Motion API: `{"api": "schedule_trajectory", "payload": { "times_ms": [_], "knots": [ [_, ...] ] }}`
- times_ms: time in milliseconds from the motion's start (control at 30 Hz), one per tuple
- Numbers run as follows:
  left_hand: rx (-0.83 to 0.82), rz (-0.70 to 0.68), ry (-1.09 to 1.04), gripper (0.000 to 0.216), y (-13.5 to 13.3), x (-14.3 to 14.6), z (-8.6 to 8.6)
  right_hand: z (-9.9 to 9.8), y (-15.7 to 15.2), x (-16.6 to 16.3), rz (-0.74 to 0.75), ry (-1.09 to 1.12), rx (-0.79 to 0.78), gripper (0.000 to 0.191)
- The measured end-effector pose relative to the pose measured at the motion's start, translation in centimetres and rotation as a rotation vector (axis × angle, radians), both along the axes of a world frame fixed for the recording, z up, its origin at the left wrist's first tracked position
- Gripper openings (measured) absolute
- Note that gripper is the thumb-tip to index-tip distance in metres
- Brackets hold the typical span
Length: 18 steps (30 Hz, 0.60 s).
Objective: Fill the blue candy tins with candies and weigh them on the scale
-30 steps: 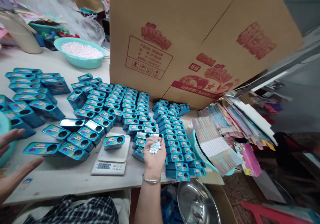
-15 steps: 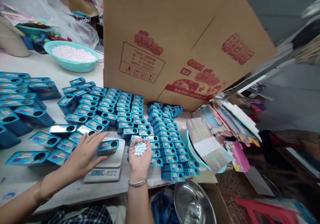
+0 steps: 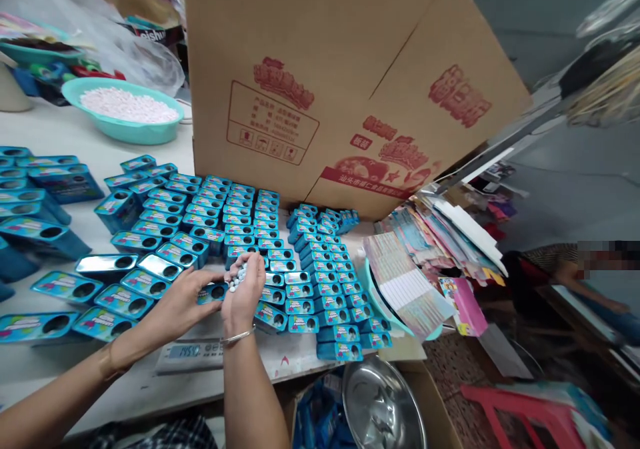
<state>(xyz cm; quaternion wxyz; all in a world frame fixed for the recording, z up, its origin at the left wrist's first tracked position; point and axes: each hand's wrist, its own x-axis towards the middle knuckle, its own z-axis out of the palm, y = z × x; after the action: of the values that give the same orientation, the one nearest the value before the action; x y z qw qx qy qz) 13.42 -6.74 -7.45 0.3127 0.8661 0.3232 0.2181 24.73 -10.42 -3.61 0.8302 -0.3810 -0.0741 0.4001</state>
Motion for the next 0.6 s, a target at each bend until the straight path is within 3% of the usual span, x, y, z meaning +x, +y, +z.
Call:
{"api": "schedule_trajectory", "payload": {
  "times_ms": [133,600],
  "knots": [
    [-0.022,-0.014,-0.025,0.036,-0.11,-0.08,0.28,-0.12,-0.03,-0.35,-0.005,-0.095,-0.008,0.026],
    [-0.022,-0.018,-0.025,0.036,-0.07,-0.21,0.33,0.21,-0.06,-0.96,-0.025,-0.129,-0.019,0.029]
  ]
}}
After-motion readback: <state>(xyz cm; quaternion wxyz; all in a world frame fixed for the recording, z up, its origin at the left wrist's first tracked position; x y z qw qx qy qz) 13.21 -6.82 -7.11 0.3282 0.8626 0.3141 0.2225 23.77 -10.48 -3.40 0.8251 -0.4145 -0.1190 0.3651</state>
